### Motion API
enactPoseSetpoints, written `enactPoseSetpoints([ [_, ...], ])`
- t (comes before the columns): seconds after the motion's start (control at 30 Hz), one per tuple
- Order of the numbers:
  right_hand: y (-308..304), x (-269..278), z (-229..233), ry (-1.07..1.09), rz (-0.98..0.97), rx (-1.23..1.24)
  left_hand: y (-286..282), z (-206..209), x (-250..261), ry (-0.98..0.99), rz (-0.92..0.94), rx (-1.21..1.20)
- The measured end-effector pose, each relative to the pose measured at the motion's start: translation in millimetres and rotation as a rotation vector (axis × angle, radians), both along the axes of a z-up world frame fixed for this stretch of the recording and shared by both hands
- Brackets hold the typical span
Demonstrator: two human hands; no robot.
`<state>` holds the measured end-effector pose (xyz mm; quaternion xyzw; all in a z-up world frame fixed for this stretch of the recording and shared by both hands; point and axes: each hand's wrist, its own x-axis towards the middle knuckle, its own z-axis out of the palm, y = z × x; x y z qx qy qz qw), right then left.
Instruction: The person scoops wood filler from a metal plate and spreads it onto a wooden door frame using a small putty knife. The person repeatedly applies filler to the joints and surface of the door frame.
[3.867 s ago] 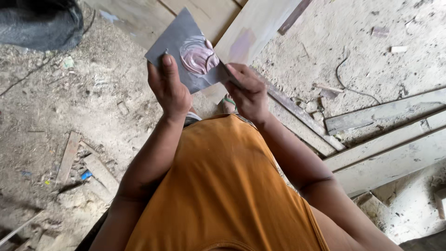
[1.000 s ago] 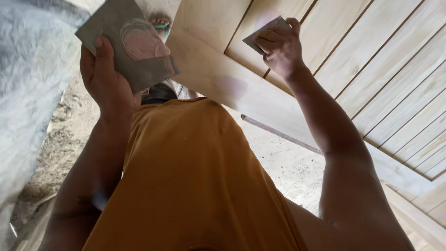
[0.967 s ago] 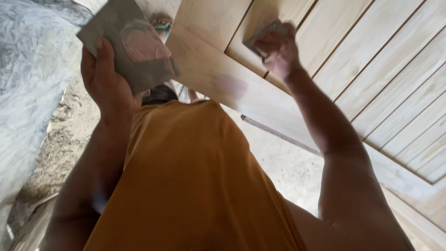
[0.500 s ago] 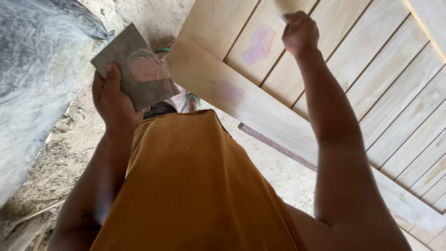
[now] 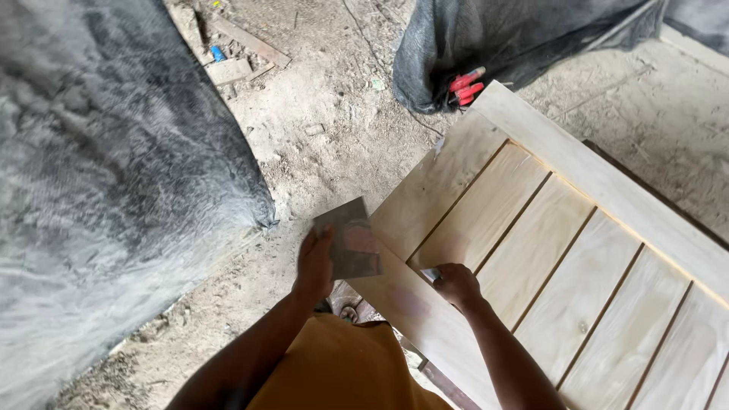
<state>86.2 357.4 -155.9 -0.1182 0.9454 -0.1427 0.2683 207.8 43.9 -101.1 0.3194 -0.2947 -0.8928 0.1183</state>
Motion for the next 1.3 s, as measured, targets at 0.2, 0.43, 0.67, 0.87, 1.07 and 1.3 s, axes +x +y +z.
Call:
enactPoseSetpoints([
  [0.2,-8,-1,69,-0.048,-0.537,-1.580,48,5,-52,0.236,-0.147,-0.714],
  [0.43,-40,53,134,0.156,-0.206,-1.368,79,74,-72,0.447,0.003,-0.848],
  [0.67,17,15,78,0.193,-0.268,-1.261,69,66,-74,0.547,-0.015,-0.556],
  [0.87,-2,-40,145,-0.594,-0.236,-2.123,103,57,-54,0.321,-0.349,-0.084],
  [1.07,-54,0,119,-0.472,-0.555,-1.590,113,79,-56,0.323,-0.347,0.175],
  [1.3,-22,24,94,-0.578,-0.767,-1.626,60,99,-61,0.355,-0.216,0.157],
])
